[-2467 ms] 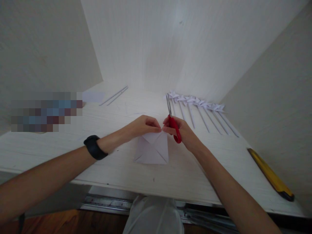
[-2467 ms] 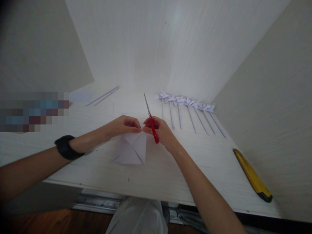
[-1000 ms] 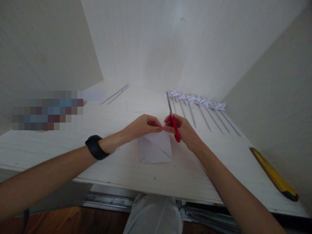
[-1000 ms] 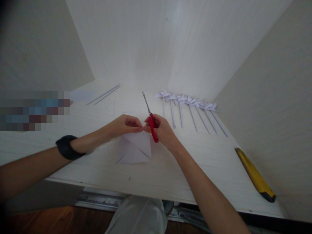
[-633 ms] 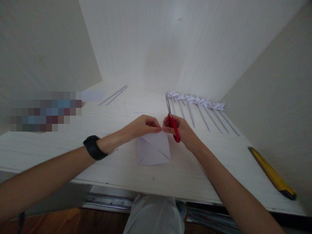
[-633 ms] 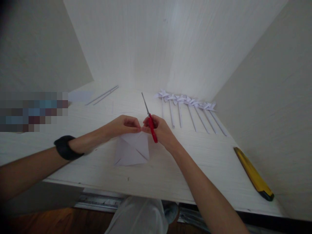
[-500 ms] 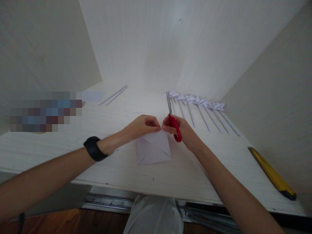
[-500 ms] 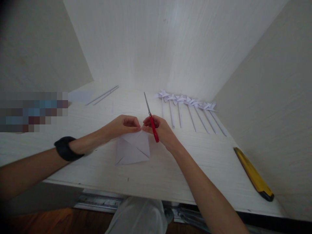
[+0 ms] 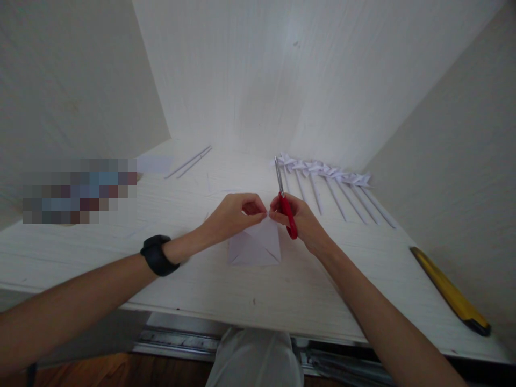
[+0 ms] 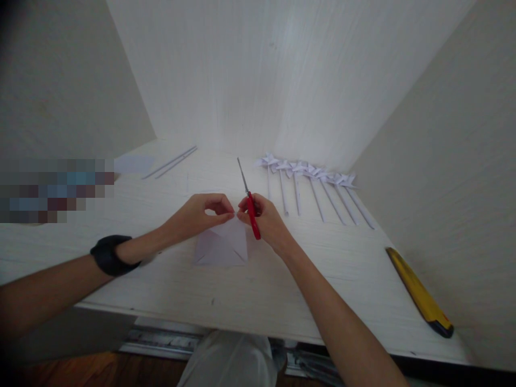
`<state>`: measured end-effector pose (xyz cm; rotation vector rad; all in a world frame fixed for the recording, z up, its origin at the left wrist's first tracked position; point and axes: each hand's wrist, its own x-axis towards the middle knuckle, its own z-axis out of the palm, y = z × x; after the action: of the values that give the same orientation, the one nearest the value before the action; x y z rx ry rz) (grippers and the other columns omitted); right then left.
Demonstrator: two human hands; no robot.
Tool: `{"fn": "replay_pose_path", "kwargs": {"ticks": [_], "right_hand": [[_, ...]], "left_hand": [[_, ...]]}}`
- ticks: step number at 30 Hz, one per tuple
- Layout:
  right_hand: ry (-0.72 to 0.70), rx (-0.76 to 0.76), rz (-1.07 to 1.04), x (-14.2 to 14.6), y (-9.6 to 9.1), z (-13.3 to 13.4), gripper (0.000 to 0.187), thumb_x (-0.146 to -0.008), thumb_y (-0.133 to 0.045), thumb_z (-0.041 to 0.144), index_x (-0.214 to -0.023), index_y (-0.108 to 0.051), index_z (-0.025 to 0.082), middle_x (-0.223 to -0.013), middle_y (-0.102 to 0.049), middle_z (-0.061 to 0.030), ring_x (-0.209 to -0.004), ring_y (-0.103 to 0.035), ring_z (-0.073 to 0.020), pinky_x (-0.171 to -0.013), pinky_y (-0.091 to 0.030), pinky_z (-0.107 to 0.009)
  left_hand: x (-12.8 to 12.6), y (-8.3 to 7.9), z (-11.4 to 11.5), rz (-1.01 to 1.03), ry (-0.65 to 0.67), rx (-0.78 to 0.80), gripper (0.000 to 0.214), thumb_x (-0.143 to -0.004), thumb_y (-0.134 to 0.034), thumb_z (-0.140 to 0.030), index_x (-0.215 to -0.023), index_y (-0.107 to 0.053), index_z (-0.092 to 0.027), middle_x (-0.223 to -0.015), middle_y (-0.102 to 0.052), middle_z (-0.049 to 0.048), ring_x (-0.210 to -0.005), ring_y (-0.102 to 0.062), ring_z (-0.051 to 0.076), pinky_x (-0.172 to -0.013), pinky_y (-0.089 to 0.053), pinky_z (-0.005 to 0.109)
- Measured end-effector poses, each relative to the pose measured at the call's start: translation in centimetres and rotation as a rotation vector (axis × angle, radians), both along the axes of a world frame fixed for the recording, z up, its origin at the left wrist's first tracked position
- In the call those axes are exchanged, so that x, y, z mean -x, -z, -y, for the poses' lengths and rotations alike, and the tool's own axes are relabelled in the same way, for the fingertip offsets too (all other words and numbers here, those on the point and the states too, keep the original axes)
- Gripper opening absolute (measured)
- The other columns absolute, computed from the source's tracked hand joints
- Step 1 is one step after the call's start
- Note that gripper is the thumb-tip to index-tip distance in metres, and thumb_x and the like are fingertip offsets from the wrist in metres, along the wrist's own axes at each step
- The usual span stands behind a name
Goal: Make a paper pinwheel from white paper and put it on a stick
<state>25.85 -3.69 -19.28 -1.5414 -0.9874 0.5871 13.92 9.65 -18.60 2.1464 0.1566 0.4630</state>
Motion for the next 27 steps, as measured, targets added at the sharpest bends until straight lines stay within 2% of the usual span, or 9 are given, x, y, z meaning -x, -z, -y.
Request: {"fn": "replay_pose_path", "kwargs": {"ticks": [7, 13, 18, 27], "right_hand": [[-0.005, 0.012, -0.007, 0.14, 0.09, 0.1, 0.022, -0.067, -0.07, 0.032, -0.078, -0.056, 0.019, -0.068, -0.051, 0.0038, -0.057, -0.043, -0.0088, -0.05, -0.033, -0.024], [-0.007, 0.002, 0.015, 0.02, 0.22, -0.12, 0.022, -0.065, -0.07, 0.031, -0.076, -0.055, 0.019, -0.072, -0.053, 0.0029, -0.06, -0.045, -0.0098, -0.054, -0.035, -0.025], [0.009, -0.011, 0.032, 0.17, 0.36, -0.22, 0.016, -0.065, -0.065, 0.023, -0.075, -0.054, 0.02, -0.072, -0.053, 0.003, -0.062, -0.047, -0.0106, -0.057, -0.037, -0.026], [0.004, -0.044, 0.02, 0.42, 0.66, -0.25, 0.015, -0.065, -0.061, 0.018, -0.078, -0.054, 0.019, -0.074, -0.054, 0.0029, -0.066, -0.049, -0.012, -0.061, -0.038, -0.027]], "left_hand": [[0.15, -0.27, 0.3, 0.006, -0.041, -0.1, 0.007, -0.074, -0.058, -0.018, -0.071, -0.064, -0.015, -0.069, -0.067, 0.0019, -0.067, -0.06, 0.013, -0.066, -0.046, 0.024], [0.09, -0.12, 0.36, 0.02, -0.033, -0.141, 0.006, -0.075, -0.058, -0.018, -0.074, -0.063, -0.016, -0.07, -0.067, 0.0015, -0.067, -0.06, 0.013, -0.065, -0.047, 0.024], [0.04, 0.11, 0.37, 0.04, -0.013, -0.112, 0.007, -0.075, -0.058, -0.018, -0.081, -0.063, -0.016, -0.073, -0.067, 0.0016, -0.067, -0.06, 0.012, -0.066, -0.048, 0.024], [-0.07, 0.35, 0.33, 0.011, -0.008, -0.004, 0.006, -0.076, -0.058, -0.017, -0.078, -0.063, -0.015, -0.073, -0.067, 0.0015, -0.067, -0.061, 0.012, -0.065, -0.047, 0.023]]}}
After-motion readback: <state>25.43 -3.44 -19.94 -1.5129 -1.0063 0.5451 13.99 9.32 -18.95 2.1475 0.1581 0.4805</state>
